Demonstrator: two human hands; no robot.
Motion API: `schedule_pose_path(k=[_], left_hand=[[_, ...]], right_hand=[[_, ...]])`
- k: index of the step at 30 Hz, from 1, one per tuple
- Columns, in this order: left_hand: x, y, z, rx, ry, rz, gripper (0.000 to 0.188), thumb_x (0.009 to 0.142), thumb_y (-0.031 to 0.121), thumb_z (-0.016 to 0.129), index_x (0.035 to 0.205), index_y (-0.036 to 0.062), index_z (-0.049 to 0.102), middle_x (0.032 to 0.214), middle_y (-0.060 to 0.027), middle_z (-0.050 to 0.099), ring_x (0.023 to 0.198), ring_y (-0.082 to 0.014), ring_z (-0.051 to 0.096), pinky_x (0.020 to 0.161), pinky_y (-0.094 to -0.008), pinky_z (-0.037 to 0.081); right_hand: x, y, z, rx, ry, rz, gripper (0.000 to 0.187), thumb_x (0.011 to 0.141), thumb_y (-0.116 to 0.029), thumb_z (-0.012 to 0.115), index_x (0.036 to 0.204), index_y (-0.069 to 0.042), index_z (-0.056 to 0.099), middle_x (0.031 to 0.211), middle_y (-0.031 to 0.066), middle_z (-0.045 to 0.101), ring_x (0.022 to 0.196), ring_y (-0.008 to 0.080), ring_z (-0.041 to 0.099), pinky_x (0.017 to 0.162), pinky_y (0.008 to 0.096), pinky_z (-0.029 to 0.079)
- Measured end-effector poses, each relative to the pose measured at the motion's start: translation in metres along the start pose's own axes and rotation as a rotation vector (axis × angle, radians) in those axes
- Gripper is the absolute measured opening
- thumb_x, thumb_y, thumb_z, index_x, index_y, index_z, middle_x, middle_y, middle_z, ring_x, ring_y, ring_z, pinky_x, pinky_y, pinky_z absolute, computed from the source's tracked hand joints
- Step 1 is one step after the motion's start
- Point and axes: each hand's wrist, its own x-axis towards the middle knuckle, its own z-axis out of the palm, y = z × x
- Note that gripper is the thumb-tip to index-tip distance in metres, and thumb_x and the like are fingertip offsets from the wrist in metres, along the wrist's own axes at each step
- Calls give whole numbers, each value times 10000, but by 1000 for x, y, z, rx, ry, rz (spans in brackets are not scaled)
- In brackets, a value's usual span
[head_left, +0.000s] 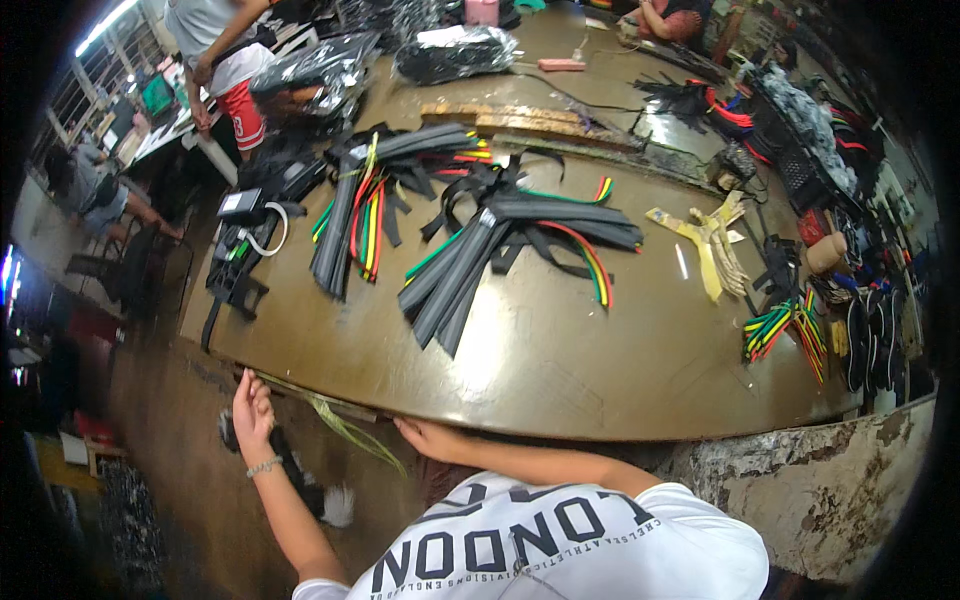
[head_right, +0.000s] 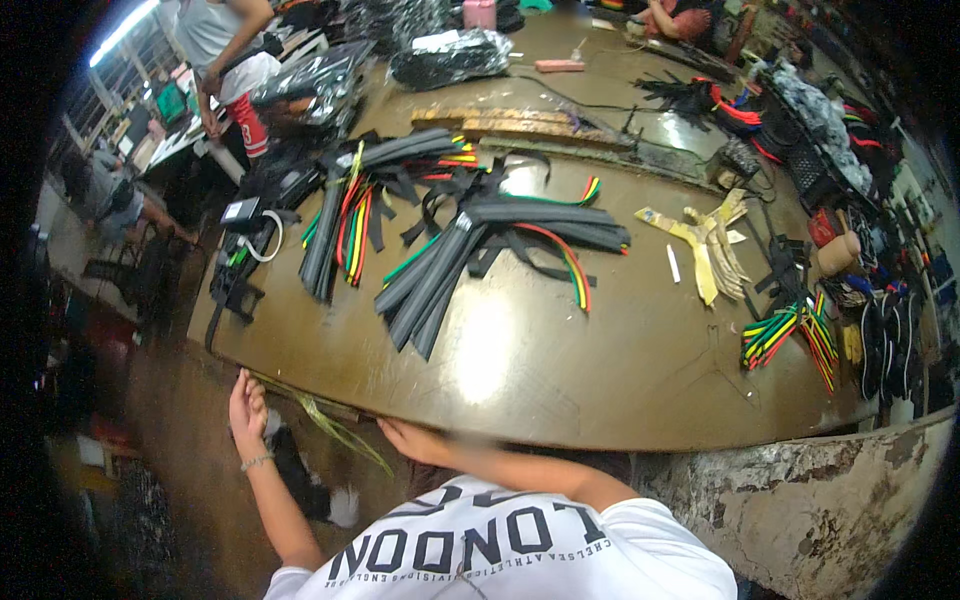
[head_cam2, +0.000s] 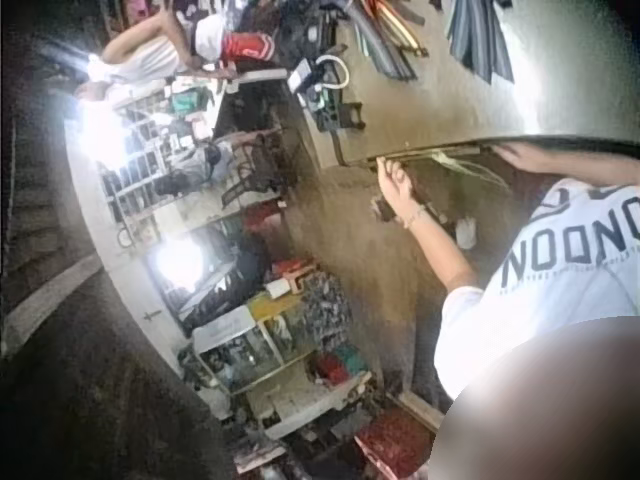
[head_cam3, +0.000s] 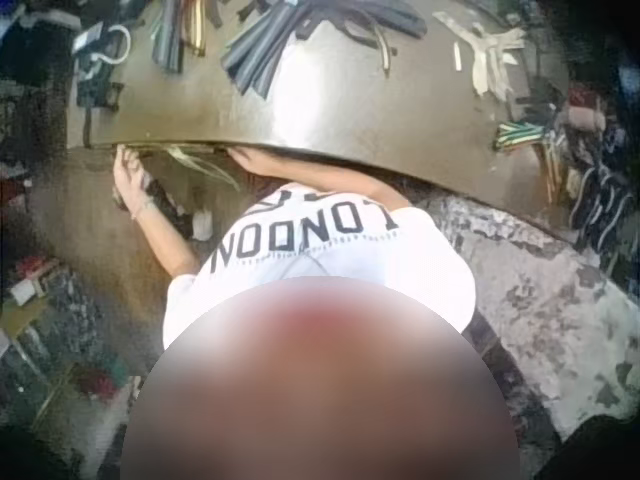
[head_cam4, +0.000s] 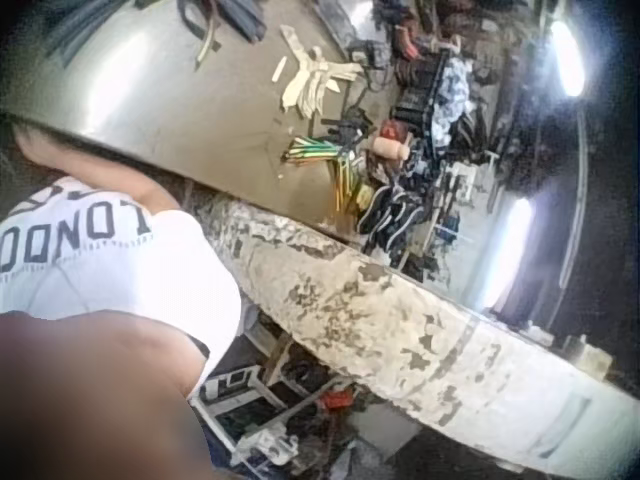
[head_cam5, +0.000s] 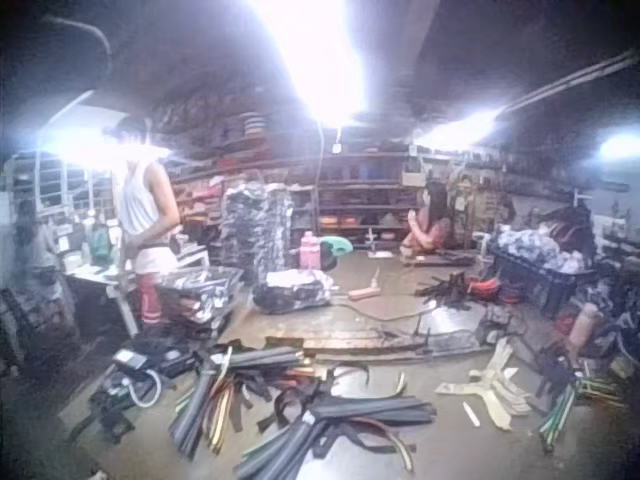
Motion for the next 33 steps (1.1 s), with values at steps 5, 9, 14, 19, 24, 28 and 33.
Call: schedule_pose_path(k=[5,9,14,19,24,28,33], left_hand=[[12,14,-17,-69,124,110,133,1013,166,507,1014,47,567,658,28,425,495,-49,357,375,-180,276],[23,20,-26,-82,133,144,124,1007,150,512,1013,39,566,648,28,430,474,-48,348,377,-183,280],[33,-9,-19,611,352,428,243,992,243,555,875,35,597,641,30,447,510,-42,299,450,-238,281],[31,-29,-2,1559,638,981,193,908,148,560,938,-33,619,839,-184,572,793,-378,563,719,-436,446],[39,-18,-12,1839,599,921,178,857,77,540,953,-44,627,877,-248,579,831,-440,557,743,-479,442],[53,-21,-30,1685,711,968,250,911,129,531,1016,-75,629,911,-253,616,835,-413,590,768,-438,468],[21,-36,3,1400,1077,959,560,978,454,500,1420,116,434,1332,-212,452,1258,-333,384,1004,-497,340]], right_hand=[[17,8,12,68,-46,-85,357,956,-231,512,1253,-43,577,1247,204,592,1177,335,544,1036,384,384],[25,21,9,-201,121,-162,333,916,-244,566,1209,-92,611,1176,177,613,1082,353,576,954,427,430],[20,29,8,-339,-28,-46,418,950,-302,499,1315,-98,513,1347,178,483,1229,359,445,1048,438,333],[17,46,16,42,-216,361,562,1016,-407,343,1483,-96,330,1568,154,251,1447,297,217,1190,400,151],[-6,30,2,-659,-387,-68,610,973,-229,468,1493,0,246,1552,267,190,1426,393,238,1183,419,184],[-33,-38,-48,-43,-548,17,575,1002,-243,443,1485,11,261,1537,273,226,1411,395,277,1168,411,232],[-72,-100,-214,603,-795,77,534,1050,-363,386,1460,-22,369,1417,152,499,1288,203,477,1097,307,333]])
